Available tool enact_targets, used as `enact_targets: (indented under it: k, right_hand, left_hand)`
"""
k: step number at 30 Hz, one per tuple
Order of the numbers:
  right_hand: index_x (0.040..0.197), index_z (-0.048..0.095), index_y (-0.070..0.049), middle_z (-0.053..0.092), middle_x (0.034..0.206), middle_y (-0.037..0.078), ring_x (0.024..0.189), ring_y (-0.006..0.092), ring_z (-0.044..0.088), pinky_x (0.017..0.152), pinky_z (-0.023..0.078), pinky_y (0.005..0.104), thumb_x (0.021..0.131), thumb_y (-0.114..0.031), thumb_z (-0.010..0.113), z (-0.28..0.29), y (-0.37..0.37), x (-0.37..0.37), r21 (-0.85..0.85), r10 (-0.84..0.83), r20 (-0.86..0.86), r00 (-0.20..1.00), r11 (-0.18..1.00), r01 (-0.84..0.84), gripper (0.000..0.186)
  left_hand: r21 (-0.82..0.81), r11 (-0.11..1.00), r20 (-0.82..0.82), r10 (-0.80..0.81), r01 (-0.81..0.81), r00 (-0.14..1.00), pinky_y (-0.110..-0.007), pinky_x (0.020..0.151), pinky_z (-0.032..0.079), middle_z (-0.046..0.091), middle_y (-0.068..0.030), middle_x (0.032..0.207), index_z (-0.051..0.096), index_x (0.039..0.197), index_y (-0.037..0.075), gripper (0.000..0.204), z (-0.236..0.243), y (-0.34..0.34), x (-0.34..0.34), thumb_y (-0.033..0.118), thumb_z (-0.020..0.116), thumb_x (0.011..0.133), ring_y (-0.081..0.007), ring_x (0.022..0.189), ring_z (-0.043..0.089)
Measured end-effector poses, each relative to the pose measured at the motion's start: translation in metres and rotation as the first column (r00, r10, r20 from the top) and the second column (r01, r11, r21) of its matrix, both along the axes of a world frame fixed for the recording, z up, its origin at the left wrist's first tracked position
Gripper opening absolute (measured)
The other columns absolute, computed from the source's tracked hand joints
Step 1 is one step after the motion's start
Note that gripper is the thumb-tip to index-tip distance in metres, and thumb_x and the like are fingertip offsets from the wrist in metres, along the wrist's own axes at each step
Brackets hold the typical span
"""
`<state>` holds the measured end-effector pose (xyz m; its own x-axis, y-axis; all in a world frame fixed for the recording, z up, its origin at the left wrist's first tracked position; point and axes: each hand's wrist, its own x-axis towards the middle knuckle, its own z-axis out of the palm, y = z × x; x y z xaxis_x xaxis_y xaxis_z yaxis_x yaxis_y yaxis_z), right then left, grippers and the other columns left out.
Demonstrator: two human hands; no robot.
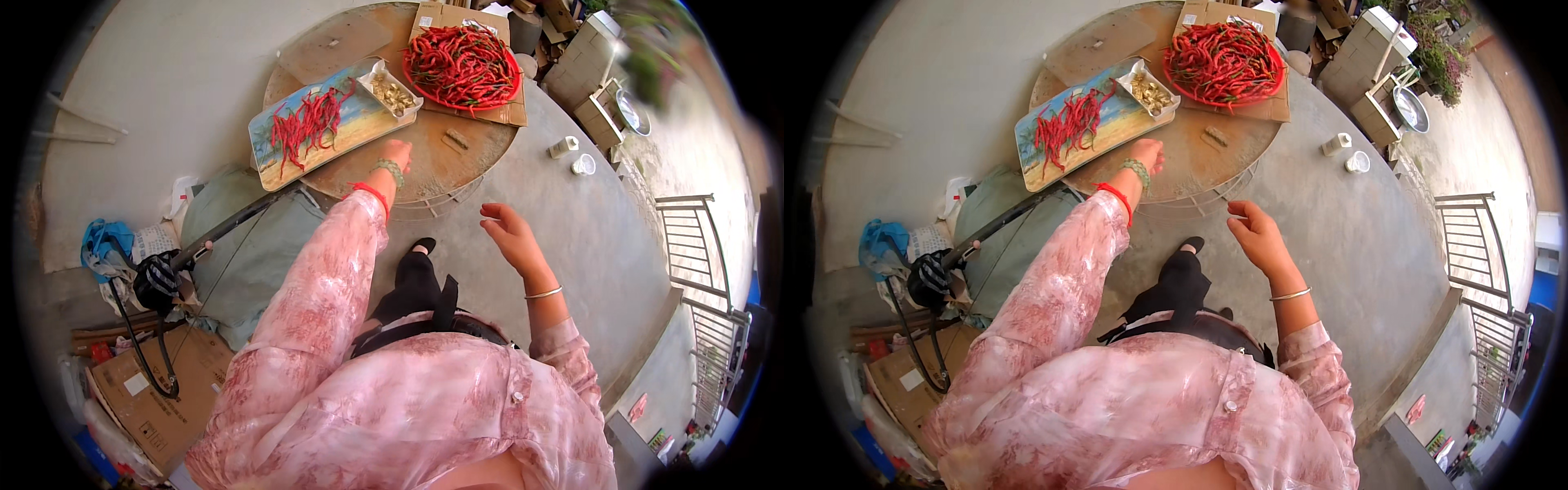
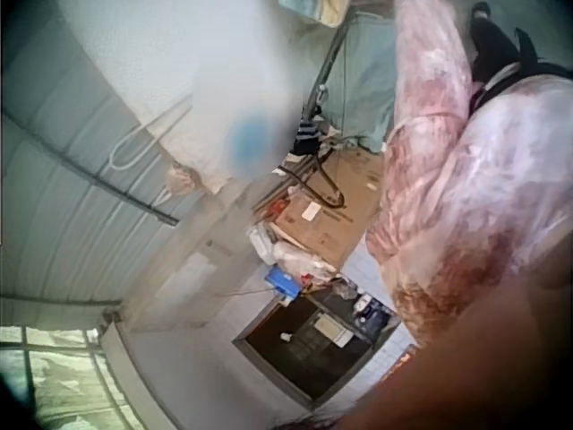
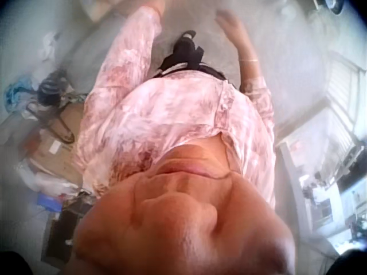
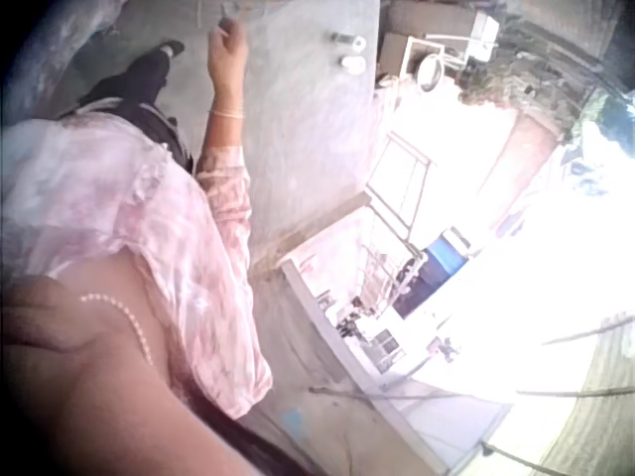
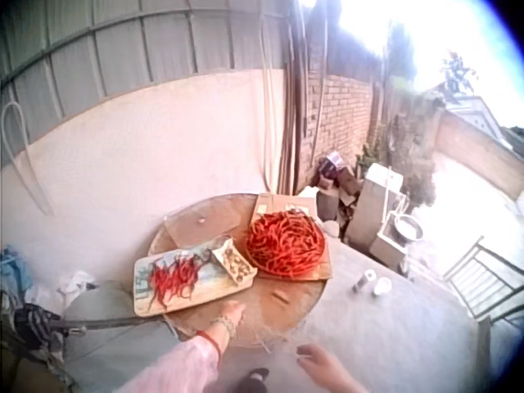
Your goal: The person sorts small brown root vegetables into a plastic bag on a table outdoors. They then move indoors to a kitchen, open a refrigerator, and place the bag inside. After washing their hands, they return to the outdoor area, pick up a tray of ginger, and carry it into a bedroom, placing it on a bed.
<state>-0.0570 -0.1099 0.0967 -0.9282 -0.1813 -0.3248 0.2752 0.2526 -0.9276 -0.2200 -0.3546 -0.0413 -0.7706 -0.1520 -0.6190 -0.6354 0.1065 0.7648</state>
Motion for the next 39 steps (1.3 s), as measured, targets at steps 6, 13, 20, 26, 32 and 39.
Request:
enact_targets:
  k: [6,13,20,26,32,39]
  right_hand:
    - [0.111,0.05,0.002,0.056,0.107,0.009,0.096,0.0155,0.056,0.081,0.044,0.0265,0.084,-0.009,0.052,0.002,-0.02,-0.044,0.025,-0.019,0.101,0.995,1.0,0.016,0.029]
    - [0.11,0.051,0.001,0.057,0.104,0.007,0.092,0.0137,0.057,0.078,0.045,0.0261,0.085,-0.008,0.052,-0.004,-0.021,-0.067,0.072,-0.051,0.174,0.983,0.997,0.039,0.027]
    - [0.109,0.051,0.001,0.059,0.1,0.01,0.089,0.0152,0.058,0.074,0.046,0.0262,0.083,-0.008,0.053,-0.01,-0.016,-0.069,0.064,-0.105,0.142,0.984,0.993,0.096,0.028]
    - [0.109,0.052,0.0,0.059,0.1,0.01,0.089,0.016,0.058,0.074,0.047,0.027,0.083,-0.009,0.053,-0.015,-0.01,-0.063,0.058,-0.117,0.134,0.984,0.992,0.11,0.027]
    - [0.109,0.052,0.0,0.059,0.099,0.011,0.089,0.0161,0.059,0.074,0.047,0.0272,0.083,-0.009,0.053,-0.013,0.006,-0.044,0.029,-0.101,0.128,0.987,0.995,0.098,0.028]
    - [0.113,0.05,0.0,0.058,0.102,0.011,0.093,0.0181,0.057,0.076,0.046,0.0282,0.083,-0.01,0.054,0.003,0.07,-0.002,0.023,-0.121,0.041,0.992,0.993,0.12,0.032]
  left_hand:
    - [-0.018,0.997,0.165,0.076,-0.075,0.983,-0.037,0.051,0.051,0.054,-0.0097,0.083,0.049,0.103,0.006,0.028,-0.026,-0.016,-0.084,0.027,0.05,0.085,-0.0201,0.065,0.056]
    - [0.077,0.958,0.236,0.251,-0.275,0.939,-0.039,0.051,0.053,0.056,-0.0147,0.086,0.045,0.106,0.006,0.027,-0.035,-0.009,-0.108,0.025,0.048,0.086,-0.0248,0.063,0.059]
    - [0.056,0.928,0.215,0.348,-0.367,0.913,-0.035,0.043,0.052,0.058,-0.0139,0.069,0.045,0.102,0.001,0.022,-0.056,-0.011,-0.113,0.015,0.049,0.086,-0.0232,0.053,0.06]
    - [-0.029,0.905,0.046,0.425,-0.424,0.904,-0.033,0.045,0.053,0.057,-0.0136,0.07,0.048,0.087,-0.003,0.012,-0.037,-0.011,-0.097,0.008,0.051,0.083,-0.0233,0.055,0.061]
    - [-0.018,0.866,-0.24,0.482,-0.5,0.843,-0.027,0.049,0.053,0.057,-0.0094,0.072,0.048,0.079,-0.001,0.005,-0.042,-0.027,-0.049,0.001,0.053,0.08,-0.0179,0.056,0.061]
    - [-0.009,0.936,-0.568,0.285,-0.352,0.772,-0.023,0.047,0.047,0.056,-0.0044,0.063,0.05,0.074,0.001,0.007,0.008,0.012,0.024,0.004,0.054,0.078,-0.0108,0.051,0.056]
